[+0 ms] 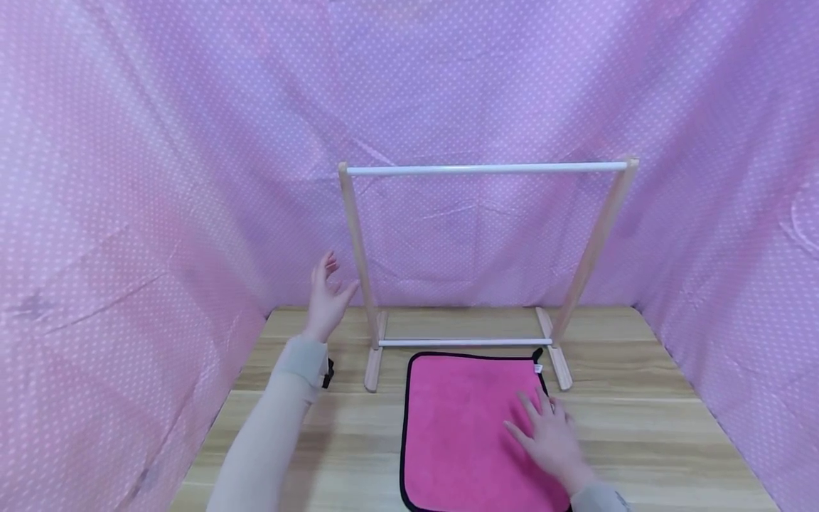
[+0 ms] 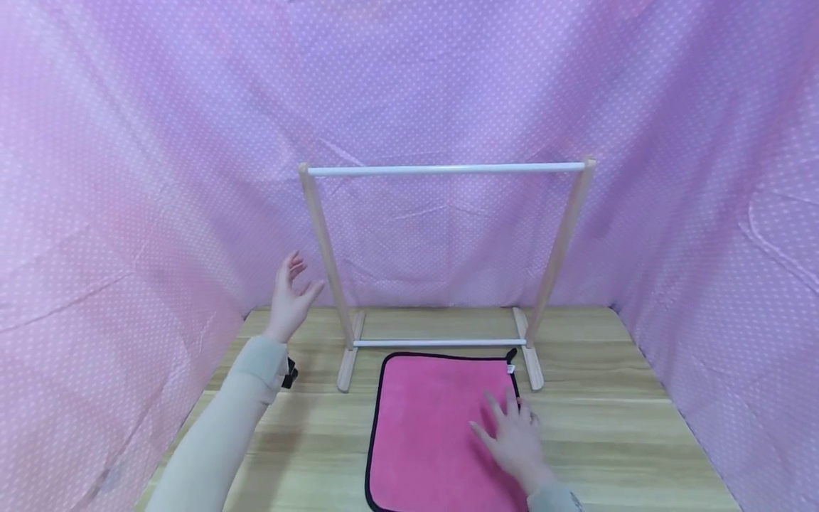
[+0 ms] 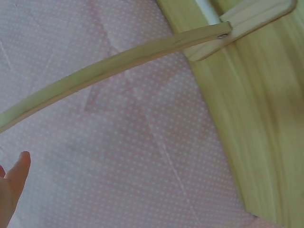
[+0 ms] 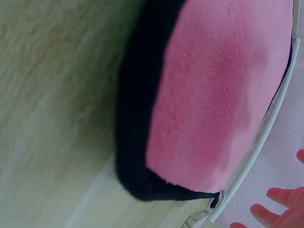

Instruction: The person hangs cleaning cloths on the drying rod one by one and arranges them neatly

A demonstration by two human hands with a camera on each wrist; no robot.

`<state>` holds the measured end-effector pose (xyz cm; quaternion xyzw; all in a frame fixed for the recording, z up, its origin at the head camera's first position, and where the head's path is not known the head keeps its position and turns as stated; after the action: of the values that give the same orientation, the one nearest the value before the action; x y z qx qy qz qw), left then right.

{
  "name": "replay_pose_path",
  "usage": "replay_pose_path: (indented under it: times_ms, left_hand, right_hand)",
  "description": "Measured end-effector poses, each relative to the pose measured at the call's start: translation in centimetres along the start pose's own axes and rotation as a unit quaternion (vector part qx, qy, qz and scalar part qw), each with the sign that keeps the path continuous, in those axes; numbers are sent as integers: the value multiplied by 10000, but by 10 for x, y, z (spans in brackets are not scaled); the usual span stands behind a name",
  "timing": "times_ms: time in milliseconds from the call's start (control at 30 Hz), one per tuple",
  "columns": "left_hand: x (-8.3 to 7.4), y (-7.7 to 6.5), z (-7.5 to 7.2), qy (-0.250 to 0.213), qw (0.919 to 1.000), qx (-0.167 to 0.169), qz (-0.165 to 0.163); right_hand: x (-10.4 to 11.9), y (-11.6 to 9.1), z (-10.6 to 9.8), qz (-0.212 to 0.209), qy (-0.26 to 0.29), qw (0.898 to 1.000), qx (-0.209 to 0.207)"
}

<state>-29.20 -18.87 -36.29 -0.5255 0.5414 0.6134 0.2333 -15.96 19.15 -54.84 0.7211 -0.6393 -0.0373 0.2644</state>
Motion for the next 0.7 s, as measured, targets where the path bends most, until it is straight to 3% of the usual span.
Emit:
replay_pose_path:
  times_ms: [267, 500, 700]
  left_hand:
    - [4, 28, 18, -29, 9995, 54, 323]
    - [-3, 41, 27, -173, 9995, 162, 184]
    - [-5, 48, 28, -236, 9993, 295, 26]
  right_hand:
    - [4, 5, 6, 1, 228, 9995, 207]
    - [8, 12, 8, -220, 186, 9993, 234]
    - [16, 14, 11, -287, 293, 9941, 1001]
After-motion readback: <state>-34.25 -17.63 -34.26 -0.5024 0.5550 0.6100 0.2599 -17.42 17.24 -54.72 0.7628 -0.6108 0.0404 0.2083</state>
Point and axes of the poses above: each hand's wrist, its own y-axis towards the middle knuckle, its own z-axis out of the palm, x = y × z, the point moved 2 cm from there along y, towards the middle knuckle, and after that the axes turned 13 degrees about -x, right-handed, at the moved point
